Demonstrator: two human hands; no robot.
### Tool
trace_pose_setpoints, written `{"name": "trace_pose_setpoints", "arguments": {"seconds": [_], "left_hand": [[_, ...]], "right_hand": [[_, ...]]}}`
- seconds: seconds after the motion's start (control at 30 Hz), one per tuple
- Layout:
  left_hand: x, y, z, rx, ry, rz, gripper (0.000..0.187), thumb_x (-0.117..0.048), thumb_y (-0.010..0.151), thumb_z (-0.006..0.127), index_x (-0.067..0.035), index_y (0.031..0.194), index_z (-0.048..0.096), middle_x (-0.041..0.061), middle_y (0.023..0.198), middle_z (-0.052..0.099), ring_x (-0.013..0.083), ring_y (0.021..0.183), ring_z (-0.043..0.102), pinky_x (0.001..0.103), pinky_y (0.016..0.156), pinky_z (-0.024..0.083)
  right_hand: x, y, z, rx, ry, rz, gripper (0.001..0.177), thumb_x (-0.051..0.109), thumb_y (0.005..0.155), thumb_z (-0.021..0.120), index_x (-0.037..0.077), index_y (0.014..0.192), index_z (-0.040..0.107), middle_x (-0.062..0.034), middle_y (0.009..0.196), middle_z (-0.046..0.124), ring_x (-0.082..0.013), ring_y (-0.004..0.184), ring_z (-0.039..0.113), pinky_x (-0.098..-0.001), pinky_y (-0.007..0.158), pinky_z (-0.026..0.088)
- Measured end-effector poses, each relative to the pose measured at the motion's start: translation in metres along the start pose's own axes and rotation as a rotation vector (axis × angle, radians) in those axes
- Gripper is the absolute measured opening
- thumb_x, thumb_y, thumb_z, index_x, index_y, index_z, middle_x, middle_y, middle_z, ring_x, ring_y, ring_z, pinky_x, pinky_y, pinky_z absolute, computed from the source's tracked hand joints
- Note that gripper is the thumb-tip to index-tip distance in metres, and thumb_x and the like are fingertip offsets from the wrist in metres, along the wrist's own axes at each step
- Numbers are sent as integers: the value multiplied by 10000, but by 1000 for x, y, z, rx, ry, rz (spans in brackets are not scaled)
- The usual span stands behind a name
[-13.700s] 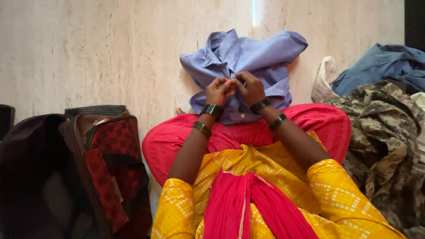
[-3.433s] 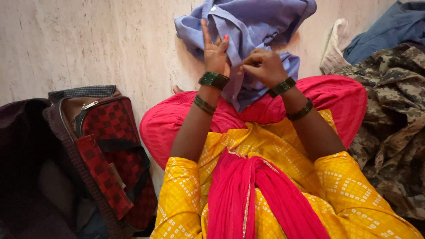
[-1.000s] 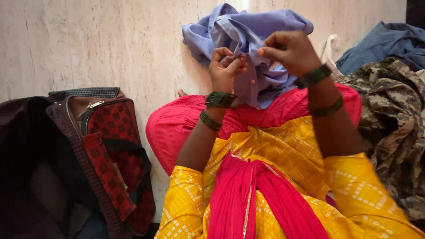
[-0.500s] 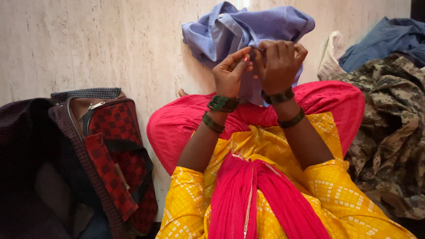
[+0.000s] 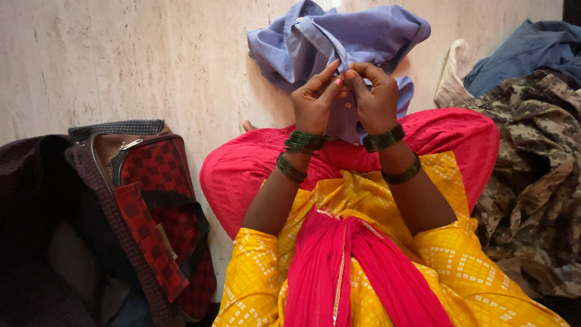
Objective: The person picks up a light-blue shirt from a pile, fastens the buttons, spreads it flat on the floor, and folds it.
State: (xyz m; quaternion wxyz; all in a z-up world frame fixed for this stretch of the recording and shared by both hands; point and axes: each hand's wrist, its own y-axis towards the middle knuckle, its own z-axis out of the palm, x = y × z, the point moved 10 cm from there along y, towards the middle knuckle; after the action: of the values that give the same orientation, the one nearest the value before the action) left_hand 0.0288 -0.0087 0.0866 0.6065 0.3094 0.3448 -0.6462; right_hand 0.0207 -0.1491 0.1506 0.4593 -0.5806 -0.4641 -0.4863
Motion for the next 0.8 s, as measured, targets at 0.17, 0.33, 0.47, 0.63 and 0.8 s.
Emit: {"name": "trace_pose_setpoints", "arguments": {"seconds": [0.17, 0.33, 0.47, 0.63, 0.8], "left_hand": [[-2, -1, 1, 12, -22, -25, 391, 33, 973, 701, 56, 1358, 635, 89, 1106, 728, 129, 873, 706, 276, 755, 615], [-1, -1, 3, 73, -30, -73, 381, 34, 980, 710, 72, 1355, 651, 97, 1025, 722, 128, 824, 685, 287, 686, 617], [4, 3, 8, 159, 1, -82, 379, 20, 975, 708, 54, 1347, 647, 110, 1128, 744, 129, 918, 705, 280, 776, 618], [14, 5, -4, 93, 76, -31, 377, 29, 960, 728, 80, 1328, 665, 136, 1146, 750, 155, 981, 719, 290, 863, 614], [19, 6, -11, 63, -20, -49, 359, 44, 932, 750, 87, 1281, 675, 145, 1136, 752, 166, 976, 730, 291, 893, 603]], "right_hand": [[6, -2, -6, 42, -95, -169, 183, 136, 1059, 687, -23, 1141, 727, -49, 1026, 752, -85, 911, 695, -238, 811, 571], [-19, 9, -16, 184, 253, 69, 204, 121, 1075, 653, -48, 1149, 738, -39, 1041, 744, -68, 916, 688, -228, 849, 561], [-17, 10, -9, 287, 279, 144, 133, 71, 987, 692, -24, 1078, 714, -54, 990, 763, -108, 879, 729, -244, 831, 591], [9, 3, -5, 208, -79, -108, 126, 55, 964, 753, -32, 1050, 723, -66, 989, 754, -103, 895, 714, -261, 827, 592], [66, -18, 2, -61, -745, -610, 176, 74, 811, 868, 67, 936, 745, -53, 873, 746, -223, 826, 709, -462, 854, 468]]}}
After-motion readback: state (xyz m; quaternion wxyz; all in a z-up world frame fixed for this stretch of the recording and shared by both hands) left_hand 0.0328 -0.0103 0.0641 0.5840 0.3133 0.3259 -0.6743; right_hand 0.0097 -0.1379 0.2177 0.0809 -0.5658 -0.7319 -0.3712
